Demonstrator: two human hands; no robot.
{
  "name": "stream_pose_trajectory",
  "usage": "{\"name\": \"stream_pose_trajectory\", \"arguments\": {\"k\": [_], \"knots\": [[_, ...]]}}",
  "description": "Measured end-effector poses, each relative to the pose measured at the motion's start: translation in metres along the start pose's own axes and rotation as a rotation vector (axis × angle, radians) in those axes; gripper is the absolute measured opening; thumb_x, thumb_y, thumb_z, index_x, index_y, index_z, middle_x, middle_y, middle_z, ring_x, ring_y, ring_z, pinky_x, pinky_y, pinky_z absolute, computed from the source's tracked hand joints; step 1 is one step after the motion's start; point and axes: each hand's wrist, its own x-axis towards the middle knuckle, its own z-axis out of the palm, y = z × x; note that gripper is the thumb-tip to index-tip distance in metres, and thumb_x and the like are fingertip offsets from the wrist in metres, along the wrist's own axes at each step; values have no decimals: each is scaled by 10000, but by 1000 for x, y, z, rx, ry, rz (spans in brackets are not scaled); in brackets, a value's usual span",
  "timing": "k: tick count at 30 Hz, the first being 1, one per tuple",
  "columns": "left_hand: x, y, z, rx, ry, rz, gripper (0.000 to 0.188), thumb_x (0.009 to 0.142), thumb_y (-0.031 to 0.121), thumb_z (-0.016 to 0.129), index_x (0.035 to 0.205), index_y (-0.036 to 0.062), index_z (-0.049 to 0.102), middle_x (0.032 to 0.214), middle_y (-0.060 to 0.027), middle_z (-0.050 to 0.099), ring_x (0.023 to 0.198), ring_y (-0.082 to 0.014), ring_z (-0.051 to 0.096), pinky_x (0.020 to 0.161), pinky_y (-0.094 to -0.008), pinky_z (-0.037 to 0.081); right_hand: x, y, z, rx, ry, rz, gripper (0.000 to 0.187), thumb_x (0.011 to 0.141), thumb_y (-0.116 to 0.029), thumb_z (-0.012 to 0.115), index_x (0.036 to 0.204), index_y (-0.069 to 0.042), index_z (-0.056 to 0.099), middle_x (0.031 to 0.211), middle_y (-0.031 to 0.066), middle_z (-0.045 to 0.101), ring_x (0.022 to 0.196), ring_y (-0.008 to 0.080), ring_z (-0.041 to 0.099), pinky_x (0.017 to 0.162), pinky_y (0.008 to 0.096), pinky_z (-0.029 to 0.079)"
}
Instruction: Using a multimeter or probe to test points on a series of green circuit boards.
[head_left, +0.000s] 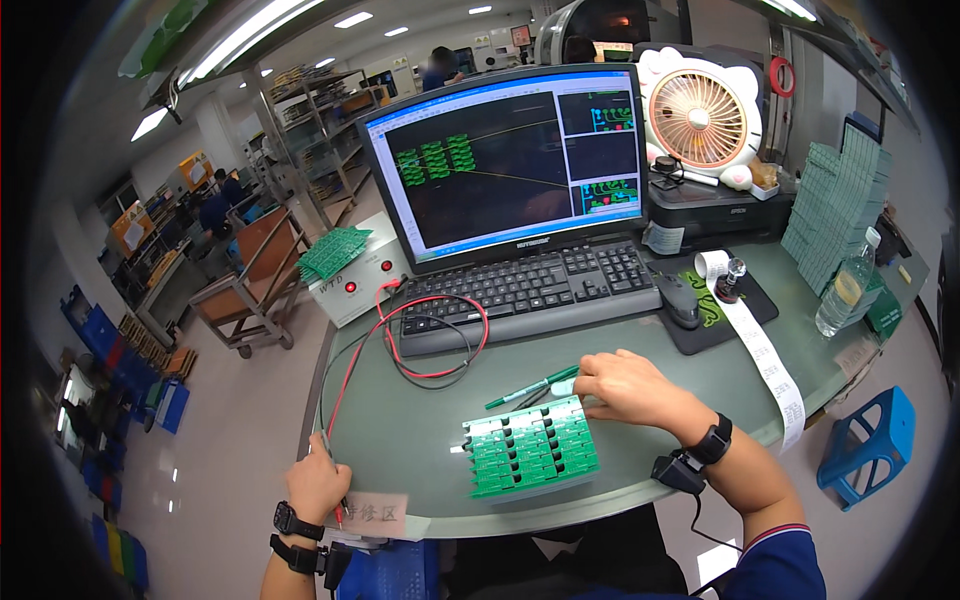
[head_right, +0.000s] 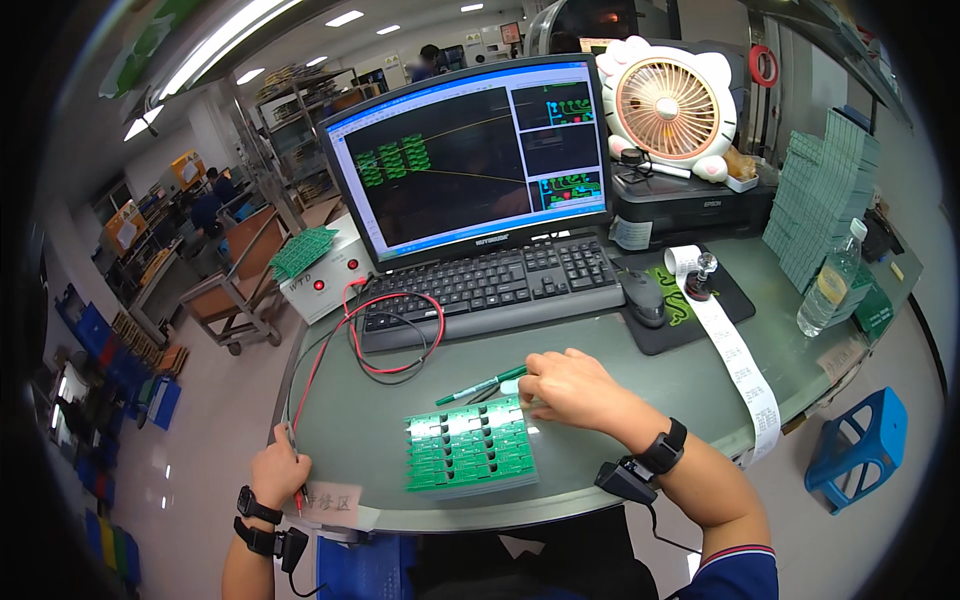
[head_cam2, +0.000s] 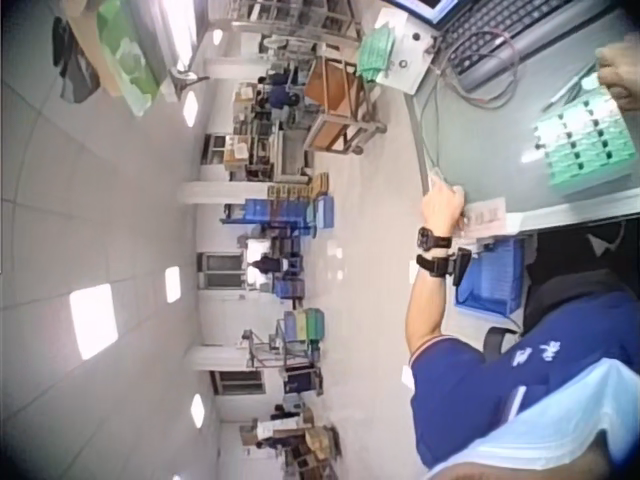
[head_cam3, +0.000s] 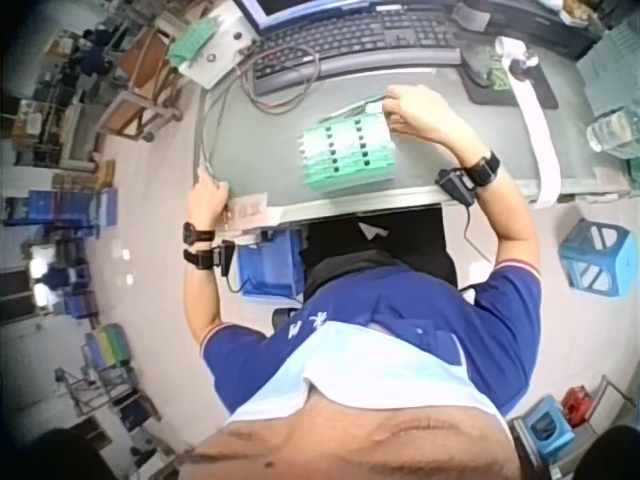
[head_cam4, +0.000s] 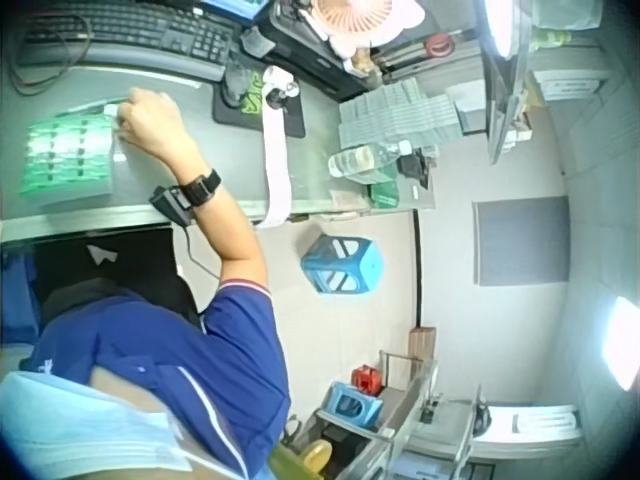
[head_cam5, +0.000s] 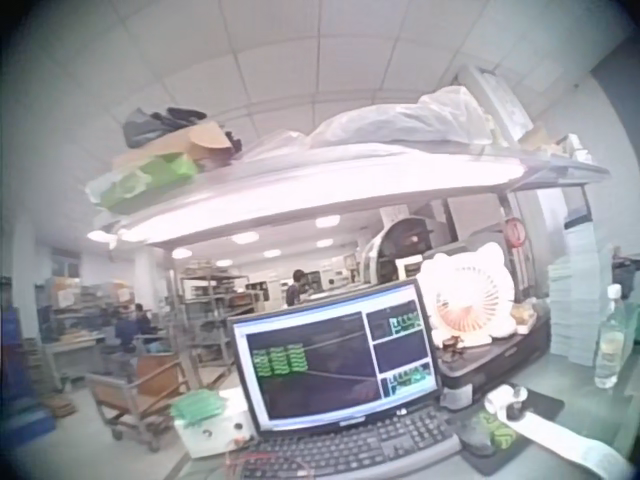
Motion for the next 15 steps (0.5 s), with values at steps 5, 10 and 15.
{"name": "stream_pose_trajectory", "arguments": {"k": [5, 10, 15], "knots": [[-8, -19, 7, -101, 64, -64, 563, 754, 184, 569, 1239, -57, 412, 840, -274, 652, 783, -439, 646, 713, -516, 510, 1, 3, 7, -58, 53, 38, 161, 761, -205, 720, 885, -126, 656, 914, 51, 568, 909, 237, 594, 753, 370, 456], [-15, -46, 16, -310, 43, 0, 406, 813, 216, 593, 1106, -50, 503, 851, -241, 647, 786, -451, 620, 720, -522, 485, 0, 10, 7, 21, 91, 37, 134, 763, -199, 710, 849, -117, 648, 892, 58, 573, 888, 259, 591, 754, 382, 466], [-17, -46, 28, -61, 261, 274, 345, 917, 270, 567, 1094, -18, 495, 734, -164, 612, 644, -382, 617, 580, -457, 498, -3, 15, 4, 92, 127, 50, 134, 789, -206, 697, 832, -93, 638, 870, 67, 600, 877, 270, 591, 748, 384, 475]]}}
